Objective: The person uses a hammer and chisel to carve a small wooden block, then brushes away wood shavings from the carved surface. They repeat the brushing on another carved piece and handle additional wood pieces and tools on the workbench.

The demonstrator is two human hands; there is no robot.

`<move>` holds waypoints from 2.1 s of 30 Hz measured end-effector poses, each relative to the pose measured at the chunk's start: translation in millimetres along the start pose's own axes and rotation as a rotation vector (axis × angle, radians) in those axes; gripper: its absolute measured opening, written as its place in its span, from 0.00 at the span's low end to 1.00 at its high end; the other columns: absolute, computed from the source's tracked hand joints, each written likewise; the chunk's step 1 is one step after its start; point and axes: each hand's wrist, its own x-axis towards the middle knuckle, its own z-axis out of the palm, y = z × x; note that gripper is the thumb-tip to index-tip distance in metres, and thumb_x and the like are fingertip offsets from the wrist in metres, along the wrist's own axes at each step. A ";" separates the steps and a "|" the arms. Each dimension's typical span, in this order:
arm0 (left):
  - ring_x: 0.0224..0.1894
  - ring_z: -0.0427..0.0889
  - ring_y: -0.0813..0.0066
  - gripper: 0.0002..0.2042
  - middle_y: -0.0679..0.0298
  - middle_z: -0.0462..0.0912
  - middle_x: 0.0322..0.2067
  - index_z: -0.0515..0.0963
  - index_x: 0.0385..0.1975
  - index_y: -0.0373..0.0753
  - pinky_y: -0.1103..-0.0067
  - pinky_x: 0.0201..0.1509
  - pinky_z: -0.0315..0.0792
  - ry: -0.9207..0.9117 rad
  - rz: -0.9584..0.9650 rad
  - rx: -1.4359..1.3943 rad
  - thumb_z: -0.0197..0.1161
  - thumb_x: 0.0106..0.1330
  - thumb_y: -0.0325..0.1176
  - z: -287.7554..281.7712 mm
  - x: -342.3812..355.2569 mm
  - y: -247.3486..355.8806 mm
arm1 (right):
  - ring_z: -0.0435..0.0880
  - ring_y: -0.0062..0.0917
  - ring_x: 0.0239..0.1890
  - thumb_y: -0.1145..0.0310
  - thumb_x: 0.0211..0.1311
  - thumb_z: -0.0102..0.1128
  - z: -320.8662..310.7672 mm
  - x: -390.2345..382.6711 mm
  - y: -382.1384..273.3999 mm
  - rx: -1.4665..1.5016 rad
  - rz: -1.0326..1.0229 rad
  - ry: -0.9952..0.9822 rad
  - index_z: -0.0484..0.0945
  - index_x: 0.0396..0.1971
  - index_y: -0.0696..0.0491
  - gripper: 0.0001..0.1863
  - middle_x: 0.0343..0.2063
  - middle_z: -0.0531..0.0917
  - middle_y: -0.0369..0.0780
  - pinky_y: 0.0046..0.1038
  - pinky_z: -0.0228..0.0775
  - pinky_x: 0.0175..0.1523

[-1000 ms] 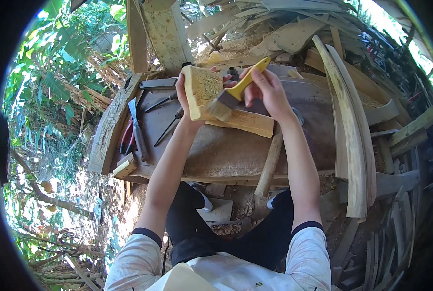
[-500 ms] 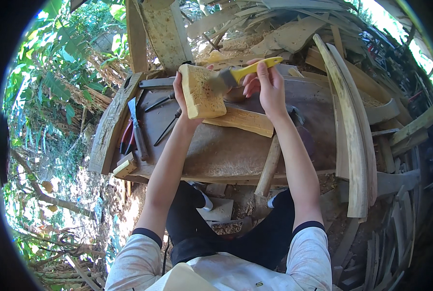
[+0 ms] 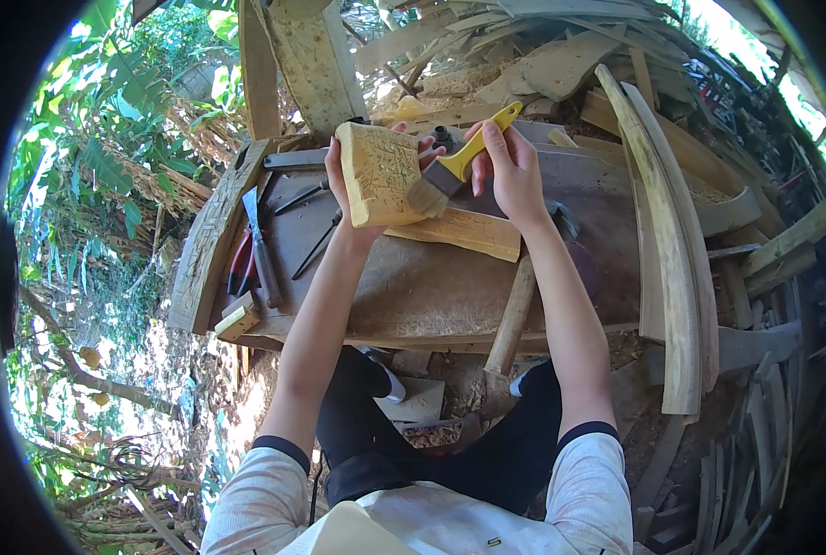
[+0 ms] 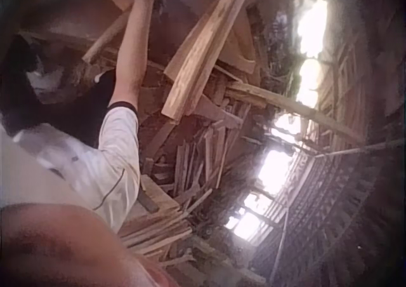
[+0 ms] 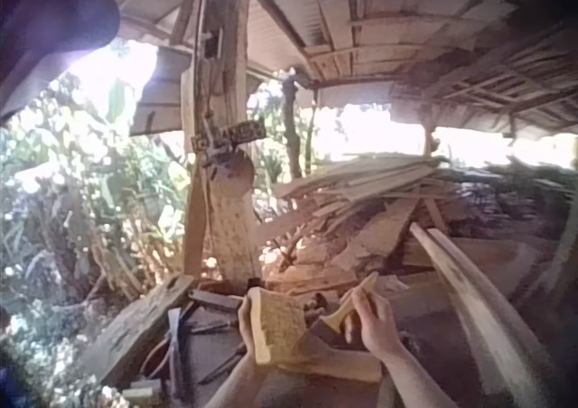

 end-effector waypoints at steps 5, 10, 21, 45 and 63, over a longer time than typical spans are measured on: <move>0.61 0.75 0.42 0.45 0.39 0.75 0.55 0.65 0.63 0.36 0.52 0.66 0.69 0.104 0.025 0.001 0.47 0.62 0.74 0.0 -1.8 1.6 | 0.76 0.16 0.17 0.53 0.80 0.45 9.0 1.3 2.2 0.037 -0.057 0.086 0.77 0.44 0.58 0.22 0.19 0.78 0.35 0.19 0.70 0.24; 0.60 0.75 0.42 0.45 0.38 0.74 0.56 0.65 0.63 0.36 0.50 0.66 0.68 0.102 0.016 -0.020 0.47 0.62 0.75 -2.2 -2.4 2.8 | 0.78 0.17 0.18 0.52 0.81 0.45 10.9 0.5 1.4 -0.028 -0.052 0.087 0.77 0.45 0.59 0.23 0.21 0.80 0.36 0.19 0.72 0.25; 0.64 0.74 0.48 0.49 0.42 0.71 0.62 0.62 0.68 0.35 0.54 0.67 0.68 0.108 0.020 0.023 0.46 0.62 0.76 -11.6 -3.9 11.2 | 0.79 0.18 0.19 0.54 0.81 0.45 10.4 1.7 -0.4 0.082 0.006 0.027 0.77 0.46 0.59 0.22 0.23 0.81 0.38 0.20 0.74 0.26; 0.56 0.77 0.43 0.46 0.42 0.72 0.56 0.61 0.69 0.39 0.54 0.64 0.71 0.189 0.130 0.155 0.53 0.61 0.71 -5.3 0.6 -13.9 | 0.82 0.18 0.17 0.55 0.81 0.43 5.2 4.5 10.3 -0.057 -0.070 0.337 0.75 0.48 0.57 0.20 0.29 0.88 0.43 0.17 0.70 0.23; 0.60 0.78 0.43 0.58 0.36 0.72 0.59 0.57 0.72 0.30 0.61 0.62 0.74 0.776 -0.198 2.422 0.65 0.50 0.72 28.9 -81.0 74.3 | 0.85 0.37 0.29 0.47 0.72 0.52 -38.0 19.2 38.3 -0.614 0.148 0.243 0.81 0.24 0.62 0.31 0.22 0.84 0.48 0.37 0.72 0.39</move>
